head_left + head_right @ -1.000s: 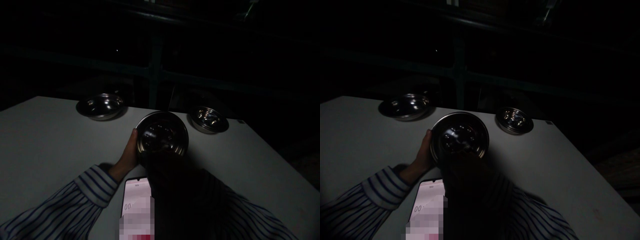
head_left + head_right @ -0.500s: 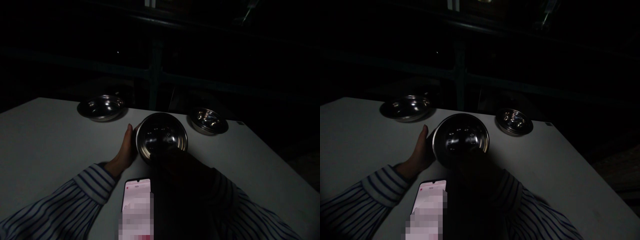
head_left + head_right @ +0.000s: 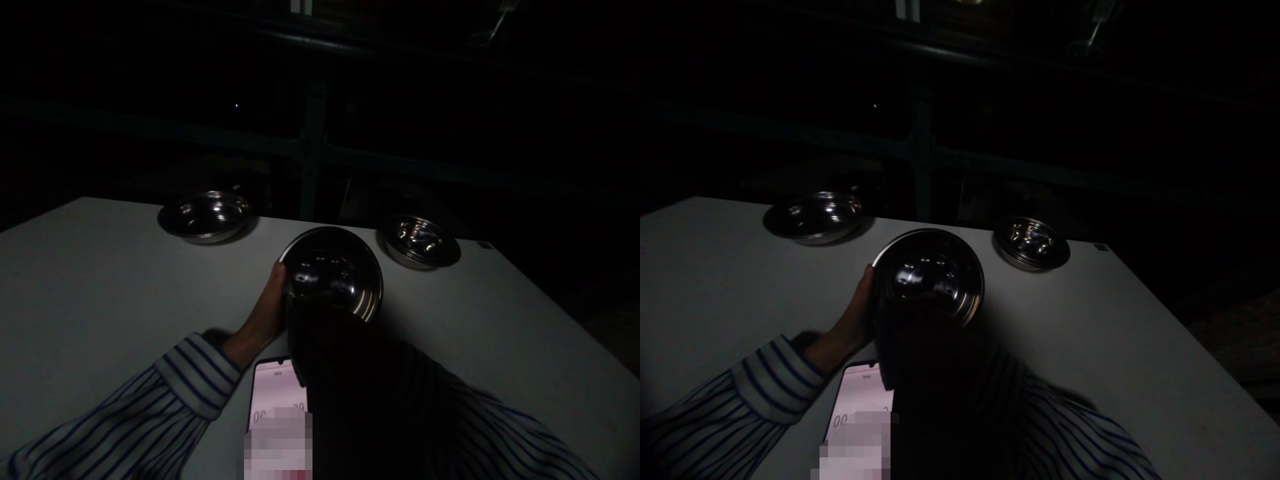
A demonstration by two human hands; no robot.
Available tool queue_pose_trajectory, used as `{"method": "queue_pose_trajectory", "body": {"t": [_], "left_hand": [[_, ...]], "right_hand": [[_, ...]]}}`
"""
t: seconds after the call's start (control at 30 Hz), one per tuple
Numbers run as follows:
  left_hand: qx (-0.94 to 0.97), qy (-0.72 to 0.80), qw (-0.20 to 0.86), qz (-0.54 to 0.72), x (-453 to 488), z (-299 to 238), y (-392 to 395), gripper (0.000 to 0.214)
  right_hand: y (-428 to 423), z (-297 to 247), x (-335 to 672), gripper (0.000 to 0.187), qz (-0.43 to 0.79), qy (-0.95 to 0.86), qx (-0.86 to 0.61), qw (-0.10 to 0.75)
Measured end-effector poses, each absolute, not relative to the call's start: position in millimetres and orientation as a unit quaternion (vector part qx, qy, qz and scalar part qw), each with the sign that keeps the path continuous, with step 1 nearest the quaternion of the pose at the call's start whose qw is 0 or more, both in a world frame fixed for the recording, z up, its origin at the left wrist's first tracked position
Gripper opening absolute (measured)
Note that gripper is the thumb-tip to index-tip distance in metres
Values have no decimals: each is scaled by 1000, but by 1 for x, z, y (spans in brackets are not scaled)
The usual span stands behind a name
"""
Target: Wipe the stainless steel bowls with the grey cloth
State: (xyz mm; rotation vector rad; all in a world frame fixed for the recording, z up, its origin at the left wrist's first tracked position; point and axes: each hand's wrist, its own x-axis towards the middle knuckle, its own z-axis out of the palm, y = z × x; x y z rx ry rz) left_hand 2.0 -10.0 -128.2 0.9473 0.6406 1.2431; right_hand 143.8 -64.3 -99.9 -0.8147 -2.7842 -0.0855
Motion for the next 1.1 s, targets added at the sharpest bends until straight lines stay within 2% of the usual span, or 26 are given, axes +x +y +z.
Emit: {"method": "queue_pose_trajectory", "body": {"t": [0.33, 0.6, 0.9, 1.1], "left_hand": [[394, 335, 654, 552, 1, -121, -11, 52], [402, 336, 640, 562, -1, -126, -10, 44], [399, 355, 641, 551, -2, -121, -9, 52], [401, 346, 630, 568, -1, -124, -11, 46]], "right_hand": [[-71, -79, 185, 31, -6, -945, -319, 71], [-72, -87, 151, 32, 9, -944, -322, 68], [-72, -81, 184, 27, 16, -932, -359, 39], [-68, -88, 158, 33, 26, -940, -337, 42]]}}
